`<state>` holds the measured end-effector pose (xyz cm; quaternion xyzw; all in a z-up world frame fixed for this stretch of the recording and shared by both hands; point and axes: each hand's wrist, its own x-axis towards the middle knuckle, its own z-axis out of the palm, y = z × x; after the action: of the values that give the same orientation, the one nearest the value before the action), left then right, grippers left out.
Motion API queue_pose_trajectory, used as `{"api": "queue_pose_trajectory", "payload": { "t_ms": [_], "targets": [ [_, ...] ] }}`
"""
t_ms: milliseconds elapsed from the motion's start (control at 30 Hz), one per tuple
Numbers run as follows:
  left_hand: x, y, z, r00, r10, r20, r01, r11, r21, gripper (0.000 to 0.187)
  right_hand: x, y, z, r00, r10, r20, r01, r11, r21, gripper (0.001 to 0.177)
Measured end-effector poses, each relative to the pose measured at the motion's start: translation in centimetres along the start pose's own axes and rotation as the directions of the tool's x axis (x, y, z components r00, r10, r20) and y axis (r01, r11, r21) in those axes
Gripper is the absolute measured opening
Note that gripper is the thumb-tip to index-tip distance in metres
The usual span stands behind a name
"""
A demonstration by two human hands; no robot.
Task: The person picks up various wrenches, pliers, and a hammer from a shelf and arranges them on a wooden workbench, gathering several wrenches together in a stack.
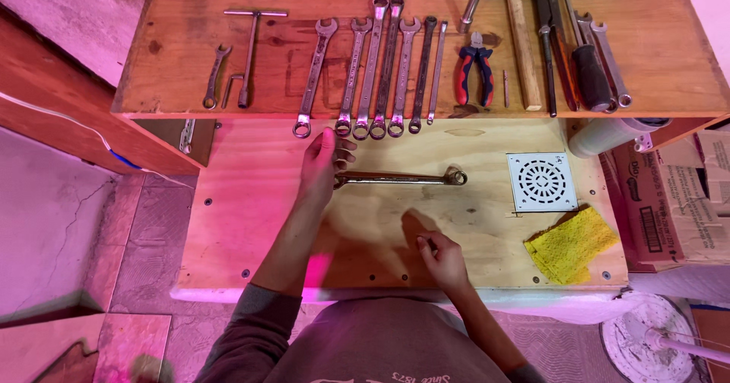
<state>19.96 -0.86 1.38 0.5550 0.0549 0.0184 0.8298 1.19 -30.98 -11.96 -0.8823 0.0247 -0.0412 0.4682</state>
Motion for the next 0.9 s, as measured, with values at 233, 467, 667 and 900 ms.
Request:
{"api": "queue_pose_trajectory", "payload": {
  "t_ms": [233,467,667,900],
  "targets": [
    [1.3,-0.2,1.0,0.996,0.091,-0.007,-0.091,0.996,-0.006,0.04,-1.7,-3.9,0.6,1.0,0.0,0.017,-0.001,0.998,0.056,0.02],
    [0.4,1.1,1.1,0.995,0.101,0.026,-0.102,0.994,0.044,0.028,-1.6,-6.8,1.3,1.0,0.012,0.024,-0.014,0.996,0.084,0.02],
    [-2.3,1.1,0.3,0.987,0.12,0.107,-0.124,0.992,0.032,0.02,-0.3,-10.0,2.7,1.0,-0.027,0.013,0.024,0.985,0.171,0.017],
    [-10.1,1.7,-1.8,0.932,0.204,0.298,-0.274,0.937,0.215,0.02,1.7,-21.2,1.3,0.959,-0.223,-0.174,0.274,0.888,0.37,0.027]
  ]
}}
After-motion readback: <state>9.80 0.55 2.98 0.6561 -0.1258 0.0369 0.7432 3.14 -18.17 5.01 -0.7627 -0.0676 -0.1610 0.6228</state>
